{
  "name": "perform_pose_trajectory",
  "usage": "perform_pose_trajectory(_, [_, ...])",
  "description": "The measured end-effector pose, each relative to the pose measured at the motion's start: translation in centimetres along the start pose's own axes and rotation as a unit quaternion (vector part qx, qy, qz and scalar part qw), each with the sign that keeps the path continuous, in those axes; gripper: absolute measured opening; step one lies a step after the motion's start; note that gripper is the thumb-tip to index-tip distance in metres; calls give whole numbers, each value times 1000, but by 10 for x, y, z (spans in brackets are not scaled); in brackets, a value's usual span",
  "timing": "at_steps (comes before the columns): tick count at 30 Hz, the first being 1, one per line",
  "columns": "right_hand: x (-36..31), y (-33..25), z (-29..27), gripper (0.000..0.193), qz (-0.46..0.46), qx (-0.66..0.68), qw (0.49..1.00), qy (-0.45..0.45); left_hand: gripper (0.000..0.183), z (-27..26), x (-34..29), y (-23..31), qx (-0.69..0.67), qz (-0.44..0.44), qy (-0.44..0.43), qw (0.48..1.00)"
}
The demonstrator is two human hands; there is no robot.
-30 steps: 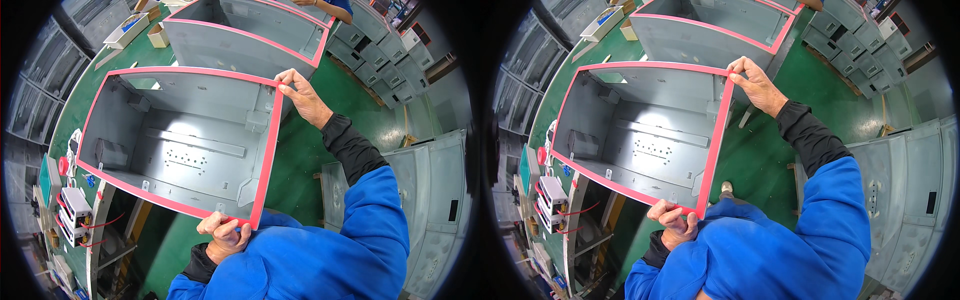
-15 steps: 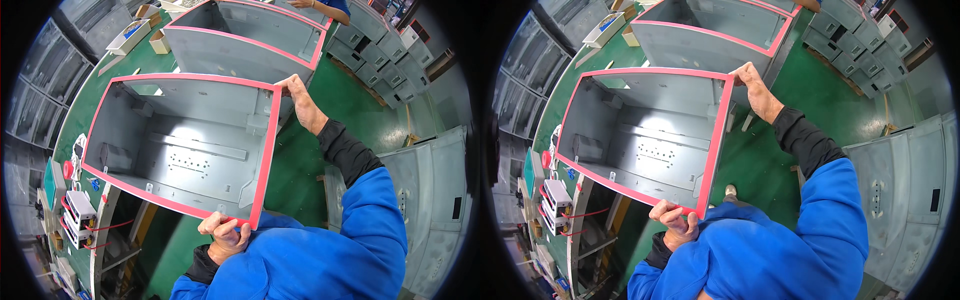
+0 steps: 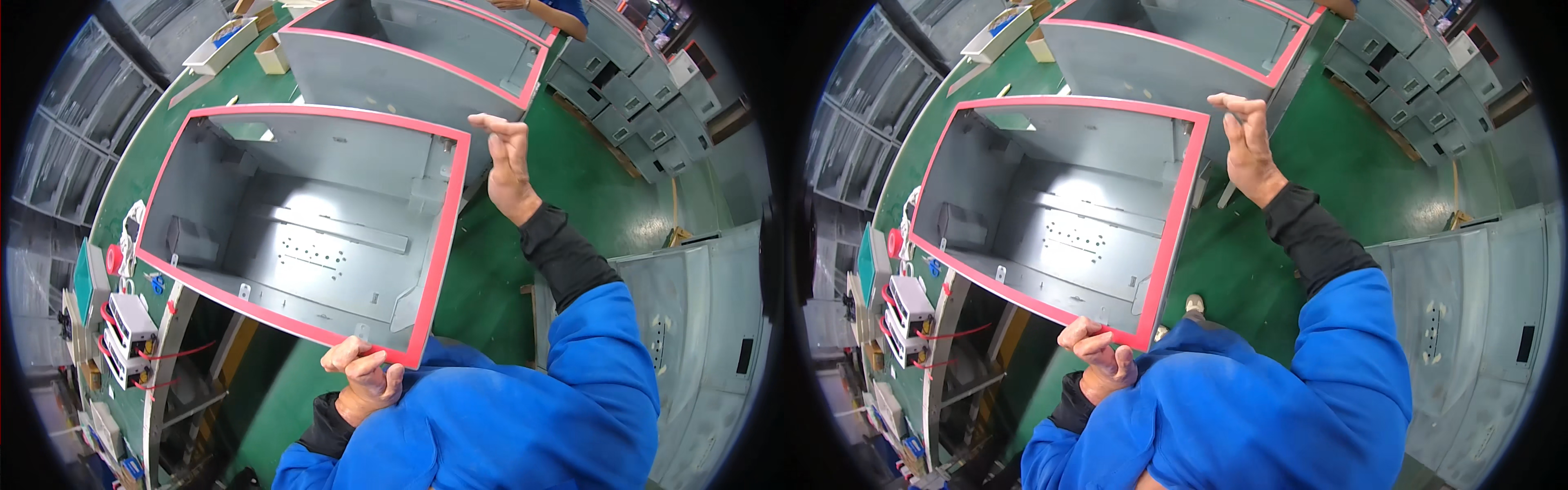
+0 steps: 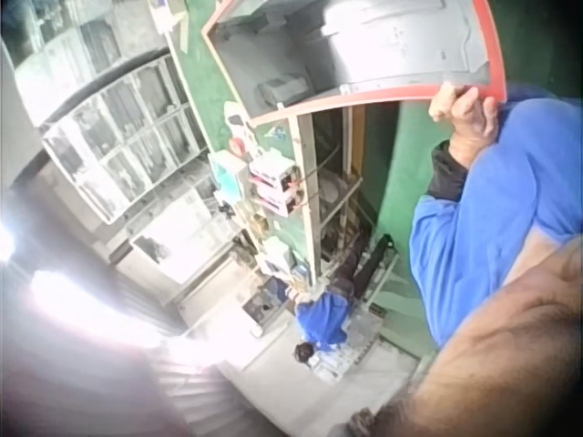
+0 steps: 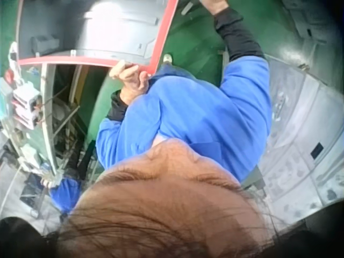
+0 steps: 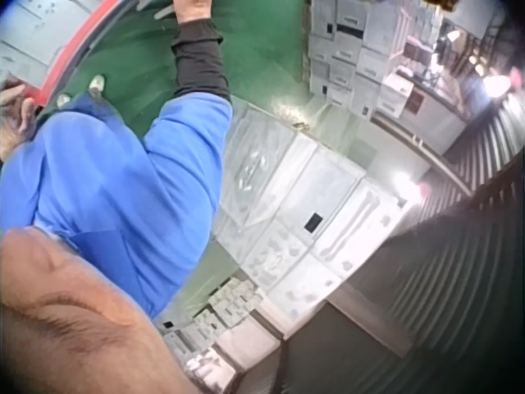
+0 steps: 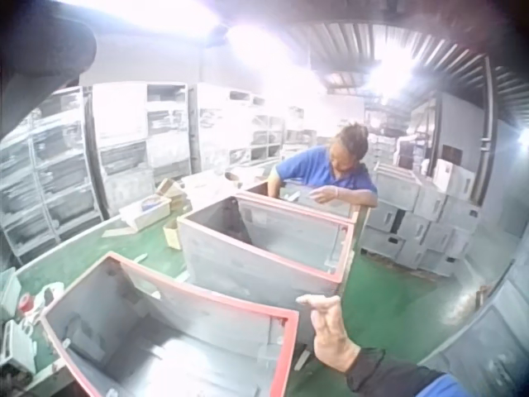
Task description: The person applies a strip of red tape along the edges of a gray metal cabinet door. They use a utility knife to trim the tape and scrape the surface of the door. The person then moves the cabinet door to a stack of similar units.
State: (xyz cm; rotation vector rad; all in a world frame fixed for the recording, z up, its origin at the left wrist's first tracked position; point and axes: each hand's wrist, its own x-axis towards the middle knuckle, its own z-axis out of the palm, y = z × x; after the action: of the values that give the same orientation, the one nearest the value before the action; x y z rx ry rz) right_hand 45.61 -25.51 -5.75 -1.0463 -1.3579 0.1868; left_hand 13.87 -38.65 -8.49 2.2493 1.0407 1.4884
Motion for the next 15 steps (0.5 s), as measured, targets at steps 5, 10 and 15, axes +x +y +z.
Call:
perform_pose_trajectory(5, [-11, -19, -16, 17, -130, -152, 958, -205, 32, -1, -1, -3, -33, 5, 14, 999])
perform_pose_trajectory(10, [-52, -65, -5, 14, -128, -137, 955, -231, 32, -13, 2, -12, -105, 28, -9, 994])
perform_pose_trajectory(15, [-111, -134, 13, 17, -95, -151, 951, -253, 38, -17, 3, -33, -243, 60, -12, 968])
